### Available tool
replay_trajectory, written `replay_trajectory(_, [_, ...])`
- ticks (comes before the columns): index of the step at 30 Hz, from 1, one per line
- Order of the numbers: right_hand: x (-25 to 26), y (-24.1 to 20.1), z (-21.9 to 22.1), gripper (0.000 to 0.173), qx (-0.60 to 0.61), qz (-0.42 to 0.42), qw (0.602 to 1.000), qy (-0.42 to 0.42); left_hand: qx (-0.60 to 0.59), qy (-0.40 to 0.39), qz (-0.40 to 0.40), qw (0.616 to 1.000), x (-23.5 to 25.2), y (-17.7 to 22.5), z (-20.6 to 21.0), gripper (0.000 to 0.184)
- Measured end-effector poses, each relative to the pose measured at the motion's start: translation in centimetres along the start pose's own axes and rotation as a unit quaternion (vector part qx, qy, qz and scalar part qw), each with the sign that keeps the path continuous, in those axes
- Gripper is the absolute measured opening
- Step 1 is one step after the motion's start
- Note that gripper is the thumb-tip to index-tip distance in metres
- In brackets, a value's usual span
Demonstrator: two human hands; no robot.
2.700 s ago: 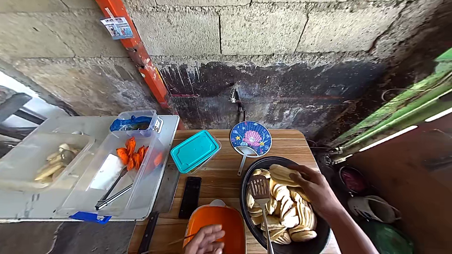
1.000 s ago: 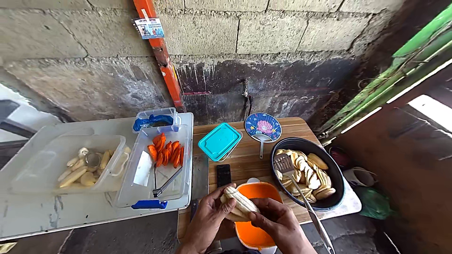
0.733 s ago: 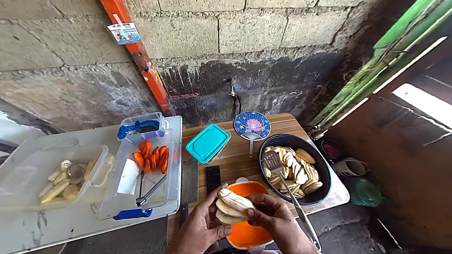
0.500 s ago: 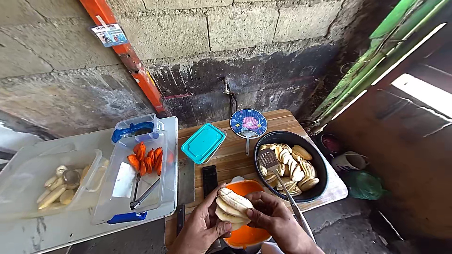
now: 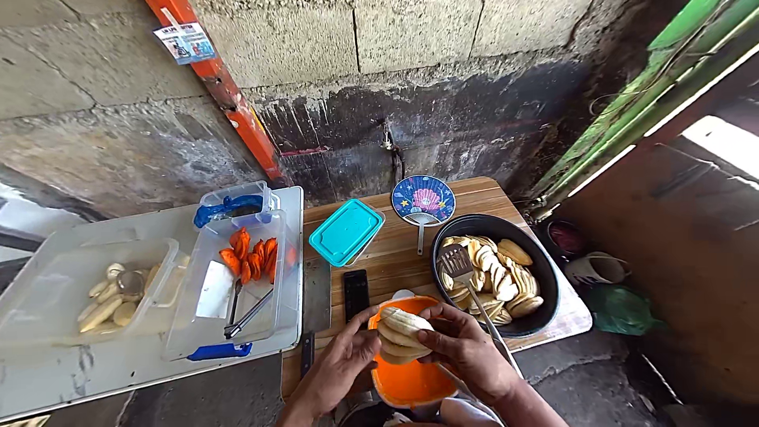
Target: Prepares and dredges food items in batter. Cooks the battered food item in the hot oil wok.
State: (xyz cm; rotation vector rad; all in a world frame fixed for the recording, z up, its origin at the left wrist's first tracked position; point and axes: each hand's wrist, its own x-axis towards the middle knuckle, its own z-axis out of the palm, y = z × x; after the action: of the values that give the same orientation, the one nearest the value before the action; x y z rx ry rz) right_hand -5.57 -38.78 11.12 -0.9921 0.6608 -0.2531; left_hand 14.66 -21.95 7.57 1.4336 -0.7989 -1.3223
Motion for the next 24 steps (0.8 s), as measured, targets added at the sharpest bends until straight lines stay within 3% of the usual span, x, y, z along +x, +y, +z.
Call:
replay_trajectory(3, [0.4,0.2,-1.4,0.031,-0.016,0.007,0.999,0.043,0.22,0.062,-0.115,0.967,1.4,-4.9,-1.3,0.059])
replay_trajectory(7, [0.2,0.7,-2.8,0.032,-0.002,0.026,0.995,0.091,0.387,0.033,-0.19,0.902,1.4,-12.2,-1.8,0.062])
replay_trajectory(11, [-0.3,0.7,-3.6,0.026,0.058,0.045,0.991,0.116,0.366,-0.008,-0.169,0.915,0.4,-14.9,-2.5,0.042])
replay_trajectory(15, [-0.2,0.9,-3.6,0.02,0.104,0.067,0.982,0.139,0.317,-0.046,-0.2,0.926,-0.9,-15.5,-0.7,0.071])
replay_trajectory(19, [0.2,1.2,-3.4,0.018,0.104,0.062,0.981,0.151,0.333,-0.078,-0.176,0.923,-1.7,-18.6,1.0,0.051])
replay_trajectory(21, [0.2,1.3,-3.4,0.019,0.107,0.061,0.98,0.154,0.319,-0.041,-0.15,0.935,-2.3,-17.8,0.5,0.048])
replay_trajectory(24, [0.4,1.4,-3.2,0.017,0.103,0.059,0.98,0.158,0.338,0.02,-0.115,0.934,-3.7,-13.1,-1.5,0.049])
